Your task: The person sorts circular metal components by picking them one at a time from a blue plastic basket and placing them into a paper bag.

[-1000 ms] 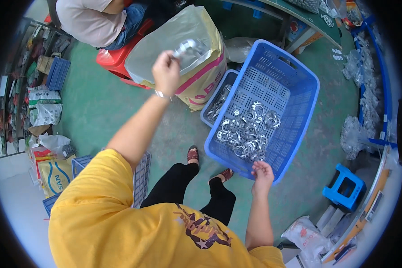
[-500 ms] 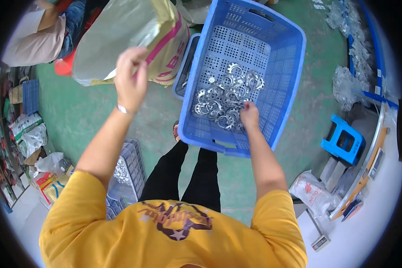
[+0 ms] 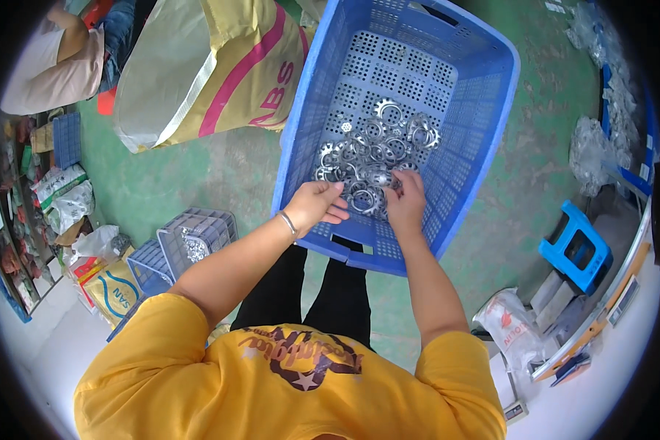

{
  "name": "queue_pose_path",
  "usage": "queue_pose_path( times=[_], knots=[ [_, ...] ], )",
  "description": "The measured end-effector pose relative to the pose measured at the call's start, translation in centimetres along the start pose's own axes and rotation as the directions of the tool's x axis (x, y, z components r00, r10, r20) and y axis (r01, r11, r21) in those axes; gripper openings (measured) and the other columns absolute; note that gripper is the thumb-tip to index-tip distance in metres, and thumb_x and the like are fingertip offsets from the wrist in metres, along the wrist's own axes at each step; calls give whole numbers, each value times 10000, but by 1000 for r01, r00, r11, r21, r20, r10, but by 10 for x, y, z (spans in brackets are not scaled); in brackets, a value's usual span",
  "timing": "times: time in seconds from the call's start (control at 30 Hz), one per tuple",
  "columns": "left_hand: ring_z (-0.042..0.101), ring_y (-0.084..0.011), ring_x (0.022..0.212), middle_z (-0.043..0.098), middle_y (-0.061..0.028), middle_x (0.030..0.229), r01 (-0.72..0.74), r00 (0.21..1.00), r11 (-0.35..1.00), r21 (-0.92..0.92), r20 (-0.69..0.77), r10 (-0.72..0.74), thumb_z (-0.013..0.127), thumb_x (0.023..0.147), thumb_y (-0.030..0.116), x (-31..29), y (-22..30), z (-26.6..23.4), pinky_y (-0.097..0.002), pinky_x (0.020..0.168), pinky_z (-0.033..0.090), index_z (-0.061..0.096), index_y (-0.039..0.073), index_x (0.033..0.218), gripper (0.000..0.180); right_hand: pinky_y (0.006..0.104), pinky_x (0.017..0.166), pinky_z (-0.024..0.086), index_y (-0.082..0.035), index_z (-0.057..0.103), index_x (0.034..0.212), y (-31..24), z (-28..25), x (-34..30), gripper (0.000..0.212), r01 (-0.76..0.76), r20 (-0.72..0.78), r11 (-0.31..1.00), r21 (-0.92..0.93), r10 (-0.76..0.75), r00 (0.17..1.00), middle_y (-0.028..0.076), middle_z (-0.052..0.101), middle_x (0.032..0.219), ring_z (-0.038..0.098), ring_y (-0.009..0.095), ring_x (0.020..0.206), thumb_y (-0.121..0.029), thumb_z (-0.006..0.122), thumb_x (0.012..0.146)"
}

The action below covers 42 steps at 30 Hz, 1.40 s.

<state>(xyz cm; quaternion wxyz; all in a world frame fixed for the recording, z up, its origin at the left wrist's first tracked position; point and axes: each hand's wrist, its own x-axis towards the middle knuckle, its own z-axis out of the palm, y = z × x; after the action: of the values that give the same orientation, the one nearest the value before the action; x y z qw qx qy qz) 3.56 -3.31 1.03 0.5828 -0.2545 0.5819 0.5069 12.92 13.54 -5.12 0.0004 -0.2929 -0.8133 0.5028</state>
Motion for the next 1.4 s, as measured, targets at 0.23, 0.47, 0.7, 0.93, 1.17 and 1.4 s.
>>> queue_pose_path(
  times=[0.23, 0.47, 0.7, 0.93, 1.17, 1.4],
  knots=[
    [612, -264, 860, 580, -179, 957, 126, 935, 968, -218, 352, -43, 511, 862, 301, -34, 26, 35, -312, 697, 523, 439, -40, 1099, 421, 236, 584, 460, -20, 593, 946, -65, -57, -49, 323, 260, -142, 954, 149, -239, 961, 87, 525, 960, 532, 180, 777, 58, 651, 638],
    [582, -200, 936, 574, -104, 1001, -11, 841, 979, -203, 527, 119, 528, 830, 40, -47, 33, 50, -319, 797, 495, 446, 48, 1133, 315, 278, 728, 470, -11, 493, 1089, -77, -62, -70, 471, 228, -317, 942, 247, -143, 938, 115, 481, 1034, 516, 203, 886, 136, 562, 647],
    [550, -93, 849, 567, -31, 936, -232, 787, 972, -27, 582, 204, 535, 789, -60, -36, 30, 34, -248, 775, 455, 478, 45, 1067, 303, 299, 770, 461, 34, 383, 1202, -74, -51, -80, 361, -186, 76, 366, 912, 294, 953, 133, 498, 1131, 521, 183, 967, -65, 423, 857],
    [527, -63, 807, 556, -1, 868, -396, 746, 905, 155, 629, 219, 546, 768, -91, -33, 43, 3, -220, 748, 447, 477, 42, 1090, 356, 251, 744, 450, 25, 425, 1155, -93, -21, -74, 425, -177, 25, 526, 832, 284, 959, 84, 541, 1028, 528, 141, 908, 5, 603, 770],
    [565, -187, 948, 579, -107, 1008, 133, 857, 980, -145, 514, -40, 493, 852, 405, -5, 66, -6, -304, 809, 449, 466, 48, 1091, 431, 244, 713, 460, 9, 462, 1070, -82, -4, -74, 351, -264, 83, 617, 741, 306, 948, 69, 549, 970, 536, 129, 861, 38, 601, 748],
    [569, -152, 882, 577, -59, 972, -34, 849, 981, -189, 512, 128, 545, 829, 82, 11, 64, -3, -283, 773, 475, 496, 57, 1007, 186, 267, 721, 473, 3, 467, 1056, -73, -13, -81, 312, -369, 215, 409, 834, 376, 902, 76, 547, 975, 544, 148, 873, 47, 564, 762]
  ],
)
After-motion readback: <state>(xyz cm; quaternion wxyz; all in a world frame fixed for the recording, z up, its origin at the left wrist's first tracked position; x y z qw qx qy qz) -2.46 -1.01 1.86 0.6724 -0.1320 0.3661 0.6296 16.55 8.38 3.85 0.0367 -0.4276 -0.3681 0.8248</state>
